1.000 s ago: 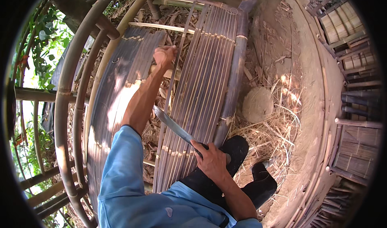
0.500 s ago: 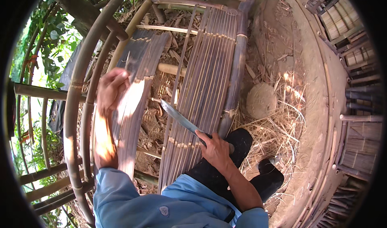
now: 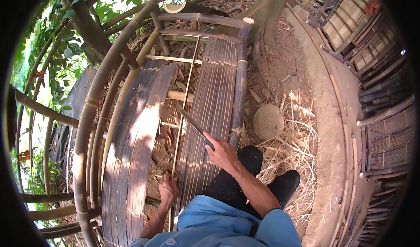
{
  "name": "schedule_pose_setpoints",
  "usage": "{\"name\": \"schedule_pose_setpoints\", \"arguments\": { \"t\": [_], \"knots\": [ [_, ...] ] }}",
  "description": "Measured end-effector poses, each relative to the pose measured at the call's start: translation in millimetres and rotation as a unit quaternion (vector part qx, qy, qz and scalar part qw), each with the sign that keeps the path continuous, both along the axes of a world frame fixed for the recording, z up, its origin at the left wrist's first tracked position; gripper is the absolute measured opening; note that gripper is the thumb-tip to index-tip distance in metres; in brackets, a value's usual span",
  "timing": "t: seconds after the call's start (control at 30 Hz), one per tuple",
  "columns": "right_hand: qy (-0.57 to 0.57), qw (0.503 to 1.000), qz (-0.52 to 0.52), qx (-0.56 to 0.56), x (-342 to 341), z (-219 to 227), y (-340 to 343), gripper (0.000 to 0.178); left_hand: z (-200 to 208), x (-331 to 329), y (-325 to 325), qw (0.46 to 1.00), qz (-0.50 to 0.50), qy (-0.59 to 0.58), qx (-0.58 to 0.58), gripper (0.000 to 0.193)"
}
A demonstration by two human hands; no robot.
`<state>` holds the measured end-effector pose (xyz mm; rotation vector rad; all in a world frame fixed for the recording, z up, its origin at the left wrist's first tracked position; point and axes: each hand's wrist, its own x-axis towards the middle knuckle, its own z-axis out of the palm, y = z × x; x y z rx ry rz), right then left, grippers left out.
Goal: The person shaves bamboo strips with a knife by hand and places a strip onto a bamboo bench frame.
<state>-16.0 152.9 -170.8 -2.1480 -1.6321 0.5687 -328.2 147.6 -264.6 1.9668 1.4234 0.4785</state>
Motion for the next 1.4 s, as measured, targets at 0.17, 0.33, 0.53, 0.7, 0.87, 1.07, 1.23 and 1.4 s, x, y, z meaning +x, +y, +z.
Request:
{"name": "schedule_pose_setpoints", "arguments": {
  "t": [0.17, 0.33, 0.53, 0.7, 0.87, 1.07, 1.23, 1.4],
  "knots": [
    [-0.035, 0.999, 0.003, 0.029, -8, 6, 5, 0.056, 33, 12, 2, 0.993, 0.049, -0.108, 0.021, 0.013],
    [-0.080, 0.996, -0.026, 0.015, -8, 28, 12, 0.056, 65, 19, 10, 0.988, 0.057, -0.141, -0.034, 0.012],
    [-0.096, 0.995, -0.005, 0.015, -1, 24, 3, 0.060, 71, 20, 5, 0.989, 0.046, -0.133, -0.040, 0.013],
    [-0.083, 0.996, 0.002, -0.013, -3, 28, -6, 0.060, 81, 13, 0, 0.991, 0.045, -0.123, -0.041, 0.012],
    [-0.083, 0.997, 0.003, 0.003, -7, 22, -8, 0.059, 78, 9, -4, 0.990, 0.040, -0.133, -0.024, 0.013],
    [-0.074, 0.997, -0.013, -0.008, -5, 21, -4, 0.060, 78, 12, 2, 0.990, 0.052, -0.089, -0.093, 0.023],
    [-0.078, 0.997, -0.018, 0.004, -2, 15, -3, 0.060, 75, 18, 4, 0.990, 0.050, -0.120, -0.059, 0.019],
    [-0.076, 0.997, -0.023, -0.004, -2, 21, -1, 0.060, 77, 18, 6, 0.992, 0.041, -0.104, -0.059, 0.018]
  ]
}}
